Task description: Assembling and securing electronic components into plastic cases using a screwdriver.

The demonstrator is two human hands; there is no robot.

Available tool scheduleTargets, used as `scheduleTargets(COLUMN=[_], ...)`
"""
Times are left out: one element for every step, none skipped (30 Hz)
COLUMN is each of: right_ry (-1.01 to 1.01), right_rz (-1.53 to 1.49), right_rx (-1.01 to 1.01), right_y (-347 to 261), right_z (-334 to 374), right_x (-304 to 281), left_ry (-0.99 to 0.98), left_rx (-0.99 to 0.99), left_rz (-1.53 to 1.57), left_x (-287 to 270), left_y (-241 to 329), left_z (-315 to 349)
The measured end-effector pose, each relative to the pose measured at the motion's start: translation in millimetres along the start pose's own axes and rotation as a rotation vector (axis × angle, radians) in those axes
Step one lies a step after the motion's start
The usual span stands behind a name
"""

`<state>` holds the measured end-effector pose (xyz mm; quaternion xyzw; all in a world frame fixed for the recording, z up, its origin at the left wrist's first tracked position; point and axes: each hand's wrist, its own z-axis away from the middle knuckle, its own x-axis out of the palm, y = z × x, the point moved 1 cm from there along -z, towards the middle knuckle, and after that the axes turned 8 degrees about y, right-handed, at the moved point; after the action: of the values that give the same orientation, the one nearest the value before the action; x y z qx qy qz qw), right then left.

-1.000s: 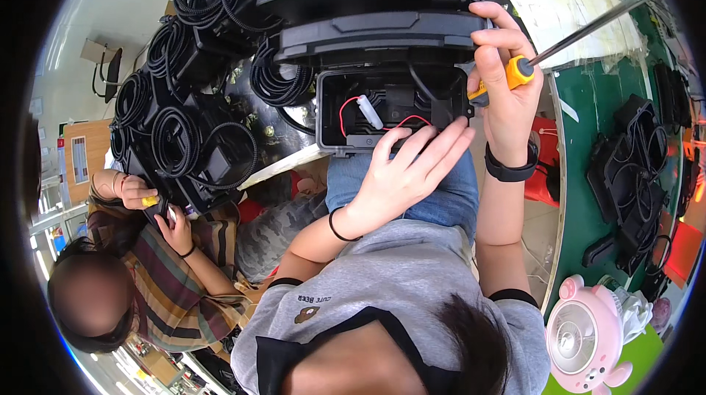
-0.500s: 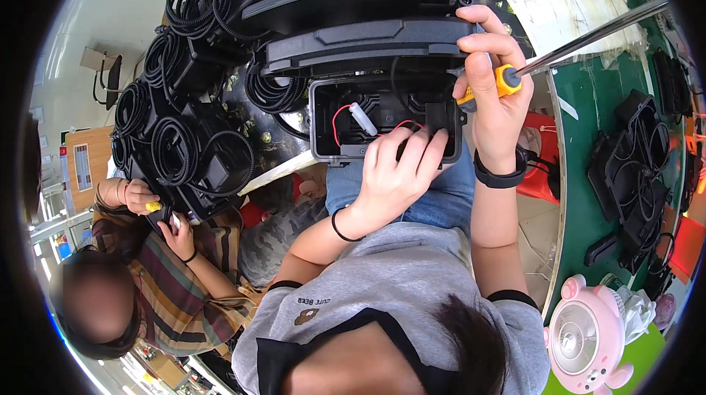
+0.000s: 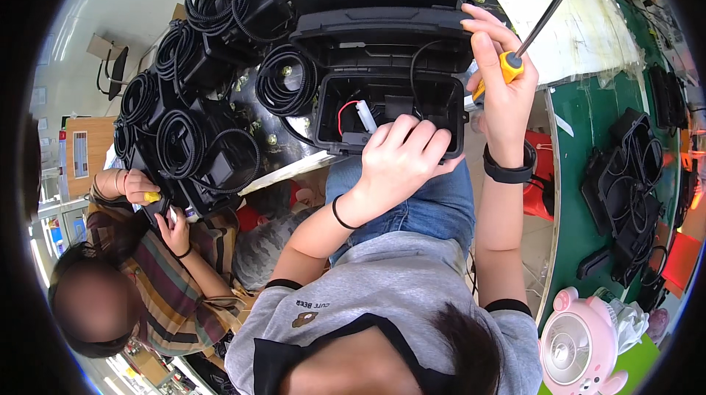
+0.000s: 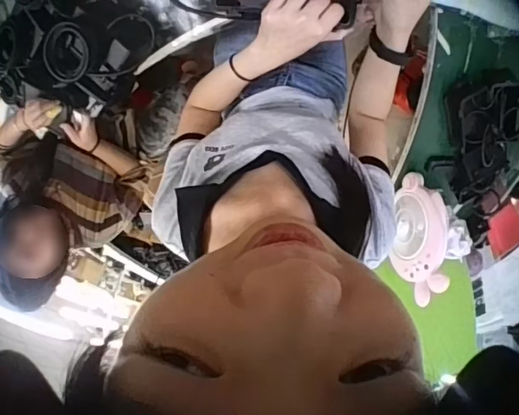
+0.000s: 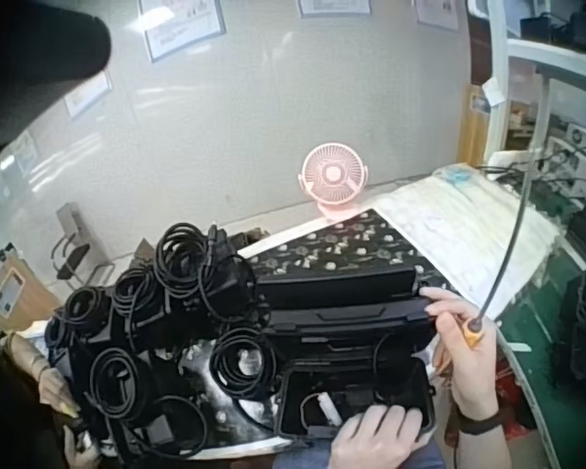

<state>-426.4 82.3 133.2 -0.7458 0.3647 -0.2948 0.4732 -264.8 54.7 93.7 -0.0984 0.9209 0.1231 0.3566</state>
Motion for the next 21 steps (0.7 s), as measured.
scheduleTargets(right_ry=[0.005, 0.011, 0.007, 0.008, 0.01, 0.007, -0.006, -0.019, -0.051, -0.053, -0.051, -0.047, -0.033, -0.032, -0.033, -0.033, -0.033, -0.045, -0.048, -0.042, -0.051], right_rz=[-0.003, -0.006, -0.009, -0.027, -0.045, -0.045, -0.088, -0.131, -0.164, -0.166, -0.186, -0.2, -0.191, -0.189, -0.183, -0.177, -0.177, -0.168, -0.151, -0.147, -0.147], right_rx=[0.017, 0.034, 0.035, 0.035, 0.036, 0.038, 0.087, 0.137, 0.148, 0.149, 0.134, 0.121, 0.126, 0.128, 0.115, 0.102, 0.102, 0.093, 0.082, 0.08, 0.088], right_y=[-0.1, -0.3, -0.2, 0.2, 0.8, -2.8, -9.6, -14.5, -14.6, -13.3, -13.4, -13.9, -14.1, -13.2, -11.4, -10.4, -10.0, -9.4, -9.1, -9.1, -9.8], right_z=[-1.2, -1.3, -0.5, 0.5, 1.7, 4.4, 10.0, 16.3, 21.5, 28.0, 33.5, 36.8, 38.2, 38.6, 38.4, 37.8, 36.7, 35.9, 35.3, 34.9, 35.1], right_x=[0.2, -0.3, 0.5, 0.3, -0.1, -1.3, -4.0, -7.4, -14.6, -17.1, -18.0, -19.0, -18.4, -18.2, -17.9, -17.5, -16.8, -15.1, -17.1, -19.7, -18.0], left_ry=[0.003, 0.101, 0.198, 0.197, 0.273, 0.351, 0.364, 0.361, 0.373, 0.384, 0.414, 0.412, 0.453, 0.494, 0.5, 0.527, 0.53, 0.531, 0.487, 0.562, 0.618], left_rx=[-0.001, 0.035, 0.071, 0.069, 0.098, 0.125, 0.184, 0.18, 0.213, 0.245, 0.238, 0.235, 0.257, 0.279, 0.304, 0.363, 0.427, 0.488, 0.493, 0.422, 0.326], left_rz=[0.001, -0.047, -0.101, -0.104, -0.09, -0.074, -0.065, -0.066, -0.037, -0.008, -0.008, -0.005, 0.025, 0.054, 0.09, 0.272, 0.35, 0.421, 0.41, 0.33, 0.259], left_x=[1.1, 2.5, 2.2, 4.5, 8.6, 10.7, 13.4, 15.5, 15.9, 16.3, 16.8, 17.9, 18.4, 18.6, 18.5, 17.2, 17.8, 14.6, 3.0, -7.4, -13.5], left_y=[0.1, -0.4, -1.4, -1.6, -2.0, -3.6, -6.1, -6.7, -6.1, -5.1, -3.5, -3.6, -4.1, -4.9, -7.0, -13.0, -16.9, -20.1, -22.1, -21.8, -24.7], left_z=[-1.3, -3.7, -4.6, -0.6, 7.6, 13.1, 18.5, 24.4, 27.8, 31.2, 33.9, 35.9, 37.9, 40.5, 44.7, 50.3, 58.9, 66.8, 73.1, 77.5, 84.2])
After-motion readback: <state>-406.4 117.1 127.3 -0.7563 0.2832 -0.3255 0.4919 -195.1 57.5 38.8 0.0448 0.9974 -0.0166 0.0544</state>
